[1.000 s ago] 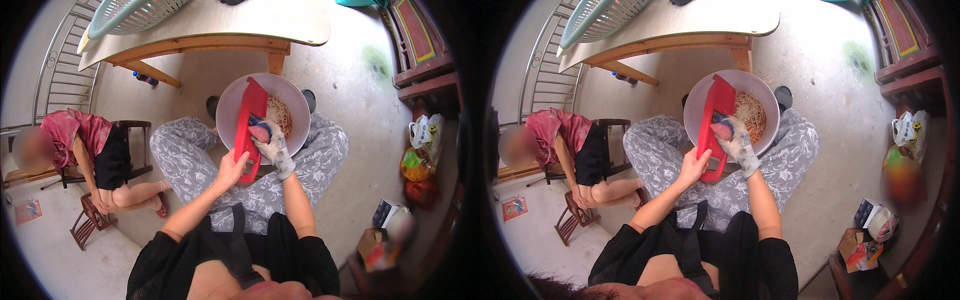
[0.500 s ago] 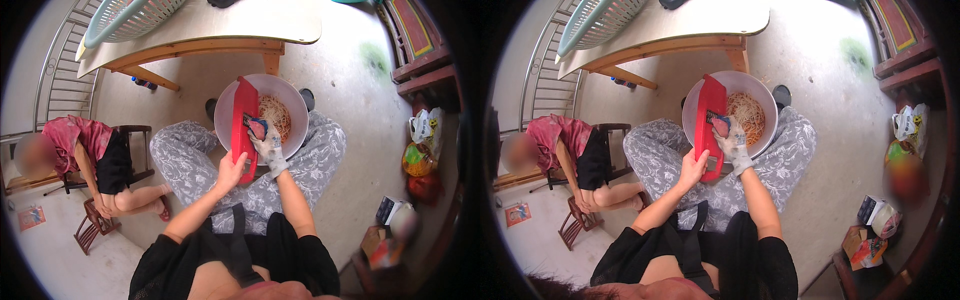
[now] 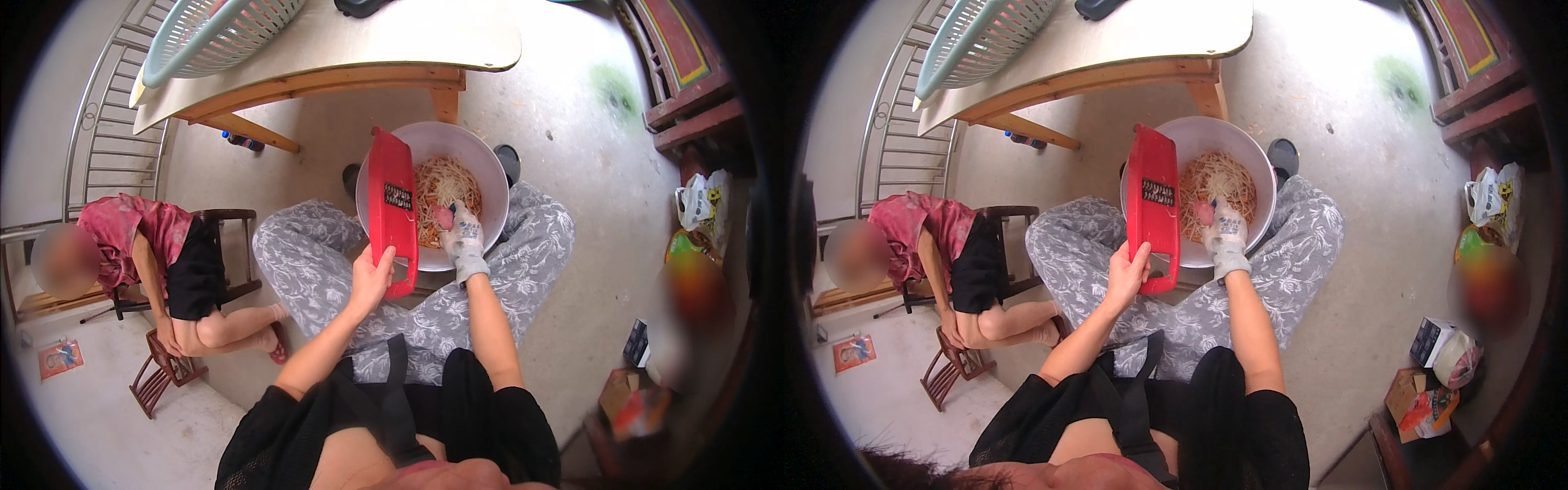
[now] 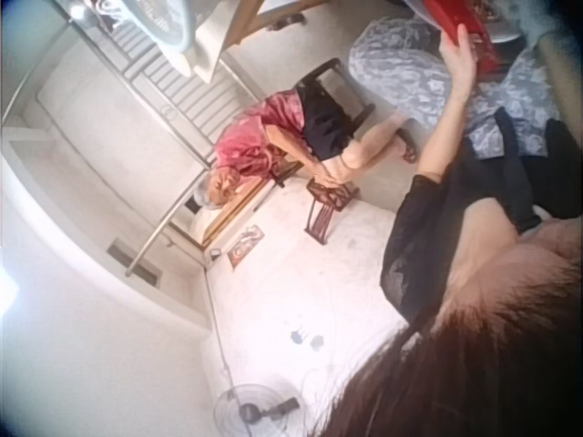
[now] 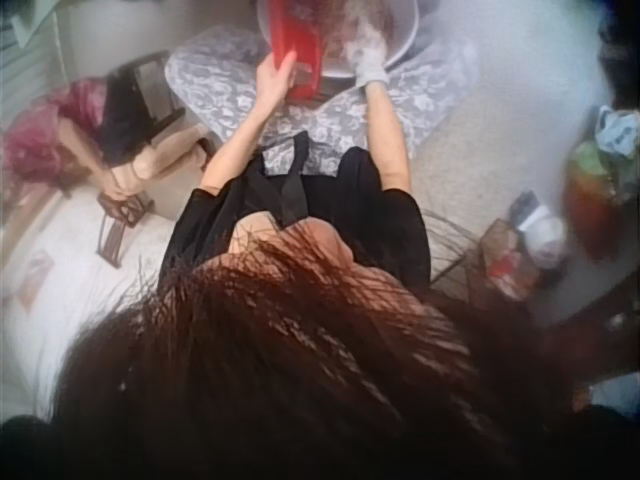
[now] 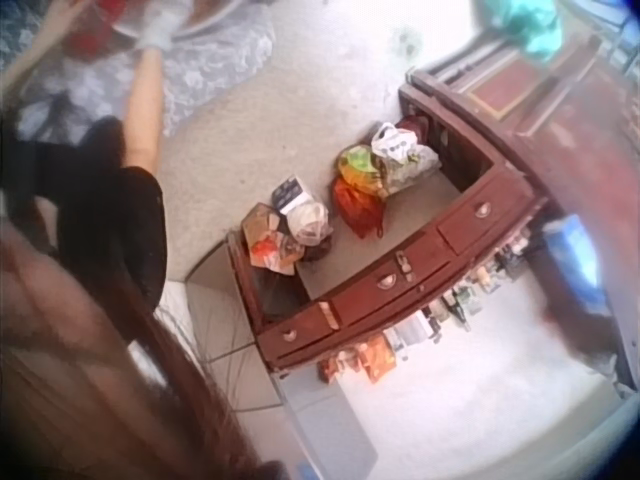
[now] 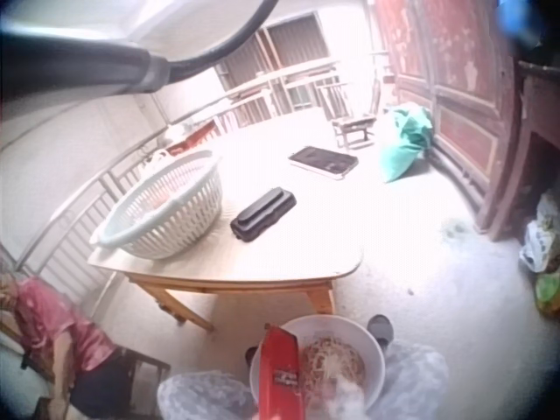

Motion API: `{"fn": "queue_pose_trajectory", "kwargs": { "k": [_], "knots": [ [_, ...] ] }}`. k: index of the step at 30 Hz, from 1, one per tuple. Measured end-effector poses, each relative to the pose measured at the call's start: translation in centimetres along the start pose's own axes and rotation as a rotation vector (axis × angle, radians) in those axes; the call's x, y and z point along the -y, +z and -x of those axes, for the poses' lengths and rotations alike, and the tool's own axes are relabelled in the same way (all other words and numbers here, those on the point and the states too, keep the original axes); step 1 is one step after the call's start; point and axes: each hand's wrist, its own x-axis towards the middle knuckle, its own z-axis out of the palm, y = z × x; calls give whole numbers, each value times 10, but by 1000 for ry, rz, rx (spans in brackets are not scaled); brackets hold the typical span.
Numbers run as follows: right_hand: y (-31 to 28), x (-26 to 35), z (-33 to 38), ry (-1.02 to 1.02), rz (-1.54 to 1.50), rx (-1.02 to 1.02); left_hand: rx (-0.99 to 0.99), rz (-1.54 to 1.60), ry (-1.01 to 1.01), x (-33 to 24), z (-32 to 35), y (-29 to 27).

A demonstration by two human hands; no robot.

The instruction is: The person shreds sweet potatoes using a red hand grater into a white bucket.

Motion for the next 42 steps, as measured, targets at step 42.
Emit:
{"fn": "queue_pose_trajectory", "kwargs": {
  "k": [42],
  "knots": [
    [-13,-24,-5,-3,-1320,-348,-121,-623,556,39,-58,28]
  ]
}}
